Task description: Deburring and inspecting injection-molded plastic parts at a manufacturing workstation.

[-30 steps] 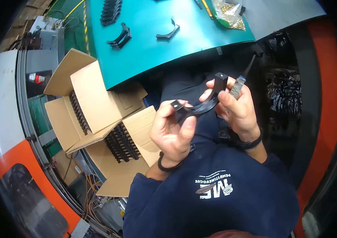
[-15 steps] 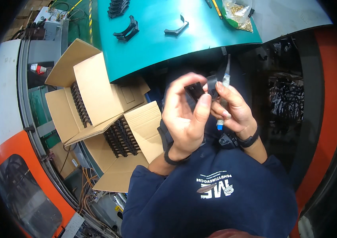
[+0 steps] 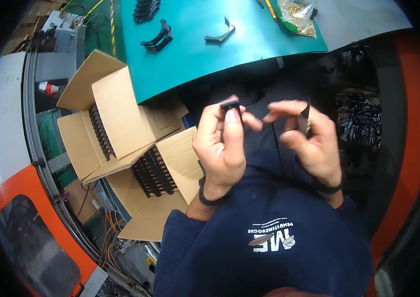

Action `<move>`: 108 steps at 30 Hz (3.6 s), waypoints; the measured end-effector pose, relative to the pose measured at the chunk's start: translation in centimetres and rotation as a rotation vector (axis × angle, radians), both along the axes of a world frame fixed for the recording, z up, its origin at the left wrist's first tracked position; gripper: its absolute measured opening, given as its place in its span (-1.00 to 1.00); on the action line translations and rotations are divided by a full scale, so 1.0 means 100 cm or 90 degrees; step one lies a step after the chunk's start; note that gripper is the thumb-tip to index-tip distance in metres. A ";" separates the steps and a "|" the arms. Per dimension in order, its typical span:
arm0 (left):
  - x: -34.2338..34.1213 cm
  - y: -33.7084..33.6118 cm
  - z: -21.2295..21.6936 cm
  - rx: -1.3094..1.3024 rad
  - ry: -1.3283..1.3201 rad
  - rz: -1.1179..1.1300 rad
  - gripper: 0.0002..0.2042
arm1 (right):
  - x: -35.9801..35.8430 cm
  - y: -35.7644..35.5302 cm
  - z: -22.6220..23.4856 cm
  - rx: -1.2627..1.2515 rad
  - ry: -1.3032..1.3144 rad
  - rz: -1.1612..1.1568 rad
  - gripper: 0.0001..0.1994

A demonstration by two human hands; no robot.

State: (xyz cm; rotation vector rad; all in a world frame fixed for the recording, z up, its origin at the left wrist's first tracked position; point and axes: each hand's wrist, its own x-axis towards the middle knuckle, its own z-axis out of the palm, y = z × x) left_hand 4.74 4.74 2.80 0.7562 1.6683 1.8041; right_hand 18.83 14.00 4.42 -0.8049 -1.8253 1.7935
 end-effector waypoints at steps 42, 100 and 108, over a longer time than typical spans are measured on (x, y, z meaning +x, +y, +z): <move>0.007 -0.007 0.012 0.009 0.093 0.026 -0.79 | -0.037 -0.024 0.014 0.534 -0.084 -0.178 -0.74; -0.199 0.280 -0.132 -0.218 0.975 -0.179 -0.73 | 0.044 0.005 -0.049 0.210 -0.214 -0.279 -0.87; -0.210 0.266 -0.100 -0.036 0.778 0.104 -0.69 | 0.039 0.015 -0.053 0.232 -0.237 -0.256 -0.84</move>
